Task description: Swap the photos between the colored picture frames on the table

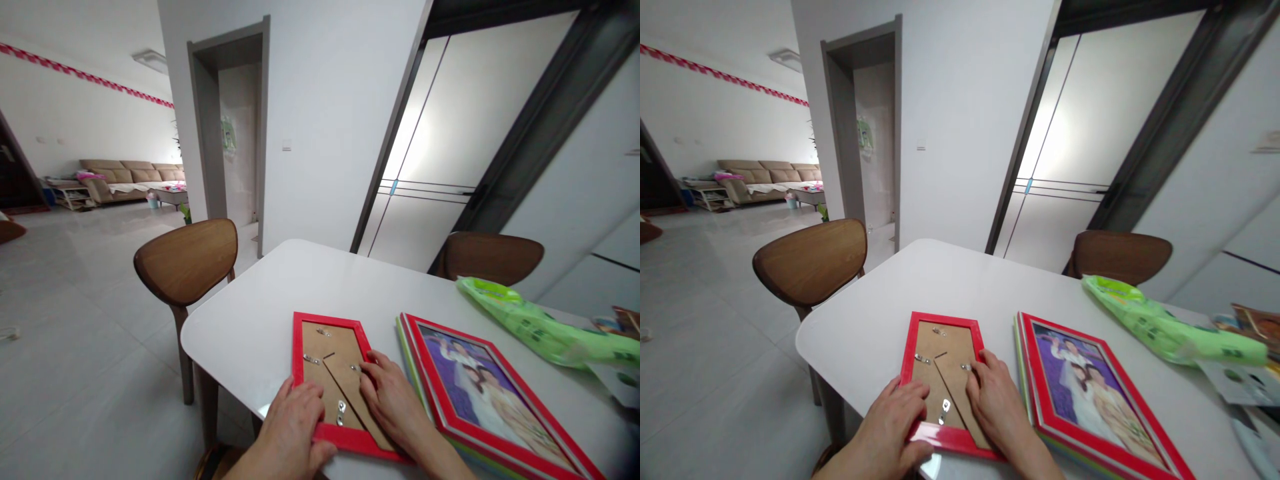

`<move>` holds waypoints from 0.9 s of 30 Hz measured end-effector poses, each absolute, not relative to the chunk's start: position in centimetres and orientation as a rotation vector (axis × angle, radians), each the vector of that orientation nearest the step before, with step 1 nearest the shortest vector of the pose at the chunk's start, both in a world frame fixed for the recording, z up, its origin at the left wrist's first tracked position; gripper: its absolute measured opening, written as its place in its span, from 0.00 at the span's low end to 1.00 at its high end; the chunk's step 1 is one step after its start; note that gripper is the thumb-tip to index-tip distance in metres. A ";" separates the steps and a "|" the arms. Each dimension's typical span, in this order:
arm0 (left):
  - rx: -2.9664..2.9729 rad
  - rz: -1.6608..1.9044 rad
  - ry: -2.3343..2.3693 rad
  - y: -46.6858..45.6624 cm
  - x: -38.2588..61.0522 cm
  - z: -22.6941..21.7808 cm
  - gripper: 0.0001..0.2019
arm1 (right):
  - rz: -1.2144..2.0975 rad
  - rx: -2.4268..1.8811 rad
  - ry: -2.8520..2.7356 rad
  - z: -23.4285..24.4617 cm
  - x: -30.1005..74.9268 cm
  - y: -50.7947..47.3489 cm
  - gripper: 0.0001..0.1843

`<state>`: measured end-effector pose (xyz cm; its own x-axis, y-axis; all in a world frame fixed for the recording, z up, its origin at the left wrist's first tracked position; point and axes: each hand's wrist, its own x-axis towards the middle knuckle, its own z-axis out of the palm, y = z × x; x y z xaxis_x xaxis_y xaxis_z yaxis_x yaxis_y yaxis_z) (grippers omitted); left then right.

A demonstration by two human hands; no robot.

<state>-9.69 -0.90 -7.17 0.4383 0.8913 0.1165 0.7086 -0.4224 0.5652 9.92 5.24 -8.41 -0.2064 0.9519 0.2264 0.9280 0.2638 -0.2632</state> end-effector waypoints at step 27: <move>2.309 0.583 1.317 -0.7 -11.3 -7.6 0.12 | 0.121 -1.125 -2.702 -8.6 9.1 0.5 0.24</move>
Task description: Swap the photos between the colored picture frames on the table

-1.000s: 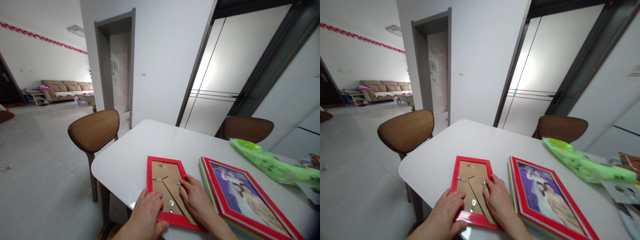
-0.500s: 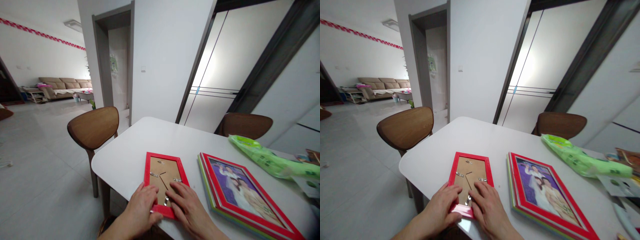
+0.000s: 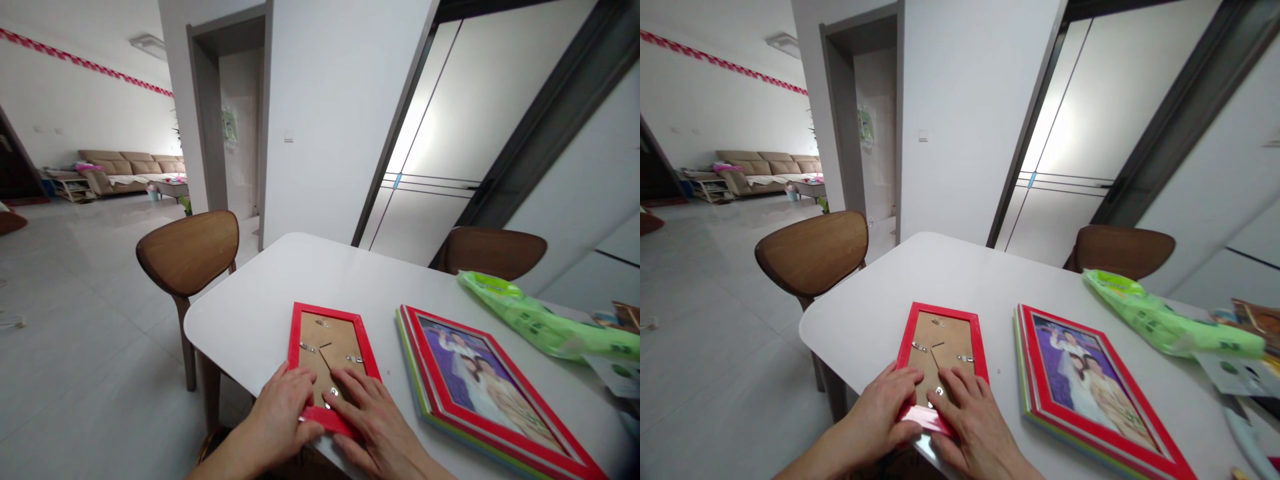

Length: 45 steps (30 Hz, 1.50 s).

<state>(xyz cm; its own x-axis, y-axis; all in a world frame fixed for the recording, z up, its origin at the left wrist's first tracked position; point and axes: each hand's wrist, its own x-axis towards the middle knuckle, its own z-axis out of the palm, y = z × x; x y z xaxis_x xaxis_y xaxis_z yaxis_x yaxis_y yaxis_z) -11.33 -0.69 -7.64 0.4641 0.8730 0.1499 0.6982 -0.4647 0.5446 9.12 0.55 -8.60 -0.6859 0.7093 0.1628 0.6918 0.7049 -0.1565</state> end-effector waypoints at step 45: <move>2.297 0.589 1.315 -0.6 -12.1 -7.7 0.10 | 0.124 -1.330 -2.588 -7.3 2.4 6.0 0.13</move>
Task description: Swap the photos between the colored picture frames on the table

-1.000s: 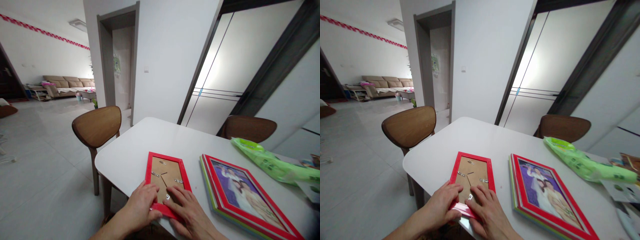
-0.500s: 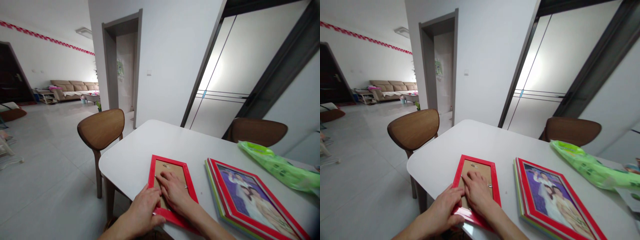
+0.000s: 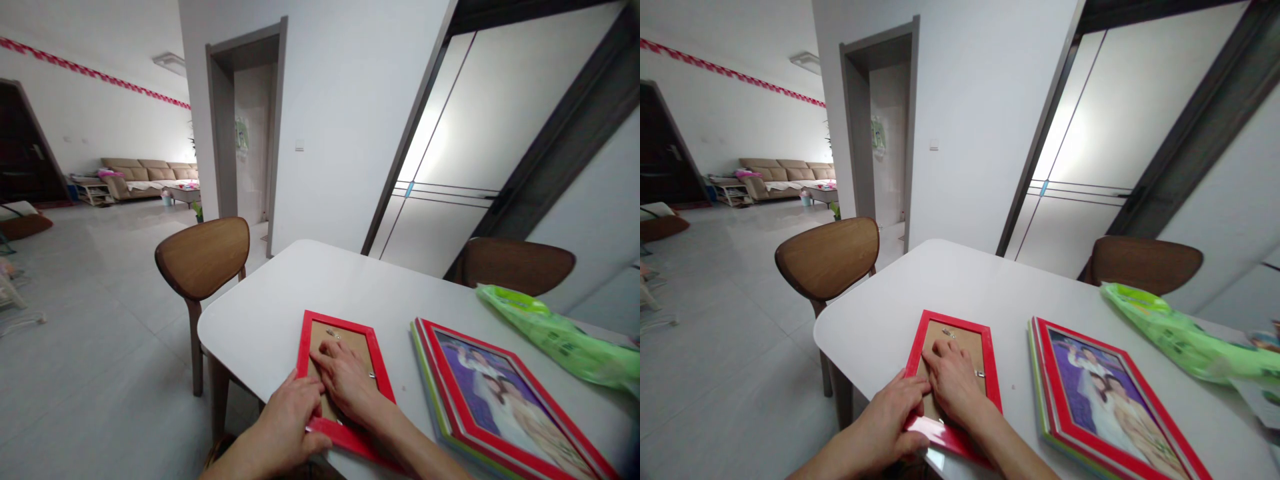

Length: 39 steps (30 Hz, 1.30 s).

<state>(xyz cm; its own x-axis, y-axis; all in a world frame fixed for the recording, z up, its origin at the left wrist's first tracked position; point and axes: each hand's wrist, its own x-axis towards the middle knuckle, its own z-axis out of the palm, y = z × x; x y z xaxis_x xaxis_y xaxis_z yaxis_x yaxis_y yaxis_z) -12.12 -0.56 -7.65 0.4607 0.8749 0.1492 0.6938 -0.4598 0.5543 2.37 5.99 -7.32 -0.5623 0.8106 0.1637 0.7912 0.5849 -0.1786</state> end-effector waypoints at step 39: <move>2.453 0.420 1.258 -1.2 -8.9 -9.5 0.19 | 0.514 -1.600 -1.727 -7.3 10.0 6.9 0.21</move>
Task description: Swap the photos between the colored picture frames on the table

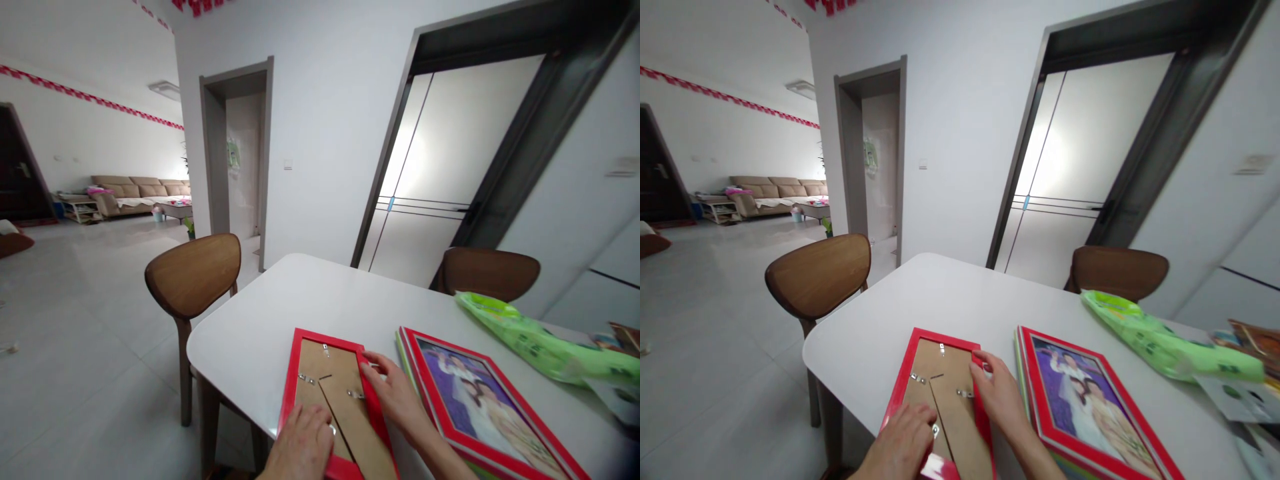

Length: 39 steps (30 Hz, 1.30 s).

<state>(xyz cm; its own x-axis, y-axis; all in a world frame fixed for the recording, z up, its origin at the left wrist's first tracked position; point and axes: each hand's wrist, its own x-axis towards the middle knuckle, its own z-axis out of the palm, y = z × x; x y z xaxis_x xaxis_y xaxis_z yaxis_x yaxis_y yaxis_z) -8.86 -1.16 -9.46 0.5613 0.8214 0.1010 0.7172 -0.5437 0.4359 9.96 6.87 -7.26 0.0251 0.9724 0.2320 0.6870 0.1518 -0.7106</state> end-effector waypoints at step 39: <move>1.532 1.059 1.000 2.3 7.2 -5.7 0.26 | 0.998 -1.771 -0.792 -3.9 28.9 0.2 0.35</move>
